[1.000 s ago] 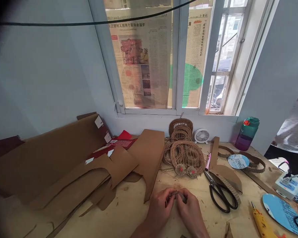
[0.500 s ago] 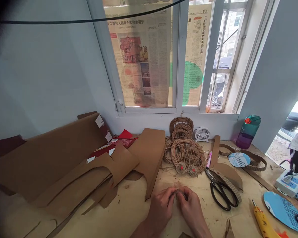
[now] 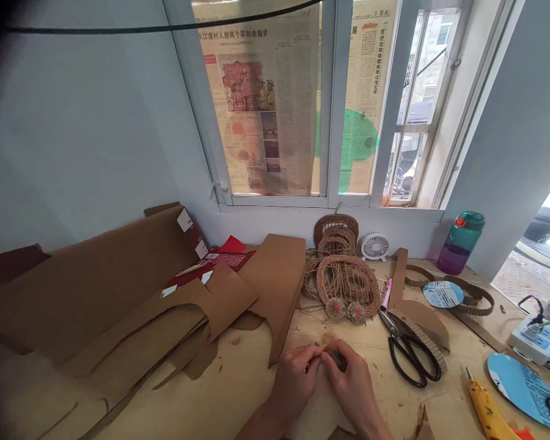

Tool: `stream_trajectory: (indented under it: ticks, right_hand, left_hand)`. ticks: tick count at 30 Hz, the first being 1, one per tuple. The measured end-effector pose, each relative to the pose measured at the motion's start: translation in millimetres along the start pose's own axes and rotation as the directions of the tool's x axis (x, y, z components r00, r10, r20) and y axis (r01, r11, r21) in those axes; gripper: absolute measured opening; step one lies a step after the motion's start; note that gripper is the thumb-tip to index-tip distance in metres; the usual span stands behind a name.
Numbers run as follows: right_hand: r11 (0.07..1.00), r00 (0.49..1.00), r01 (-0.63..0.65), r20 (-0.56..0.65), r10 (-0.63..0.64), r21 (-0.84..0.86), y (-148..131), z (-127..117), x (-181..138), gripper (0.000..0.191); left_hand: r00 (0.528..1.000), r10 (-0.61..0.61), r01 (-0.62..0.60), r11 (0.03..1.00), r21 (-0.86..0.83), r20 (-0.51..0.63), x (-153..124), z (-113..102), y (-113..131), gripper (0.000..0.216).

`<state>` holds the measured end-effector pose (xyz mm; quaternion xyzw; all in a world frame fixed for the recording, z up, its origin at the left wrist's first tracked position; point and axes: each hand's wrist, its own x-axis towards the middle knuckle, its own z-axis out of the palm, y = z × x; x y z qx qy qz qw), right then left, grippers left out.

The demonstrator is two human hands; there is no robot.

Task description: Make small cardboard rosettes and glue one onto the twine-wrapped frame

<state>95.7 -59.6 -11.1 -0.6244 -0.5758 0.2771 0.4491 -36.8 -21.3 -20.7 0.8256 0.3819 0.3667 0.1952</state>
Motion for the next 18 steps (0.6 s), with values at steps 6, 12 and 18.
stream_trajectory:
  ticks: [6, 12, 18]
  right_hand:
    - [1.0, 1.0, -0.01, 0.002, 0.01, -0.01, -4.0, -2.3, -1.2, 0.028]
    - [0.997, 0.999, -0.012, 0.048, 0.009, 0.079, -1.2, -4.2, 0.7, 0.028]
    - [1.0, 0.999, -0.003, 0.044, 0.003, 0.01, -3.5, -5.1, -2.0, 0.025]
  left_hand:
    - [0.998, -0.061, 0.061, 0.998, 0.003, 0.007, -0.3, 2.5, -0.2, 0.021]
    - [0.994, -0.106, 0.106, 0.993, 0.052, 0.012, 2.3, -1.2, 4.3, 0.018]
    - [0.987, -0.156, 0.154, 0.987, 0.035, 0.049, 5.6, -4.1, 4.0, 0.02]
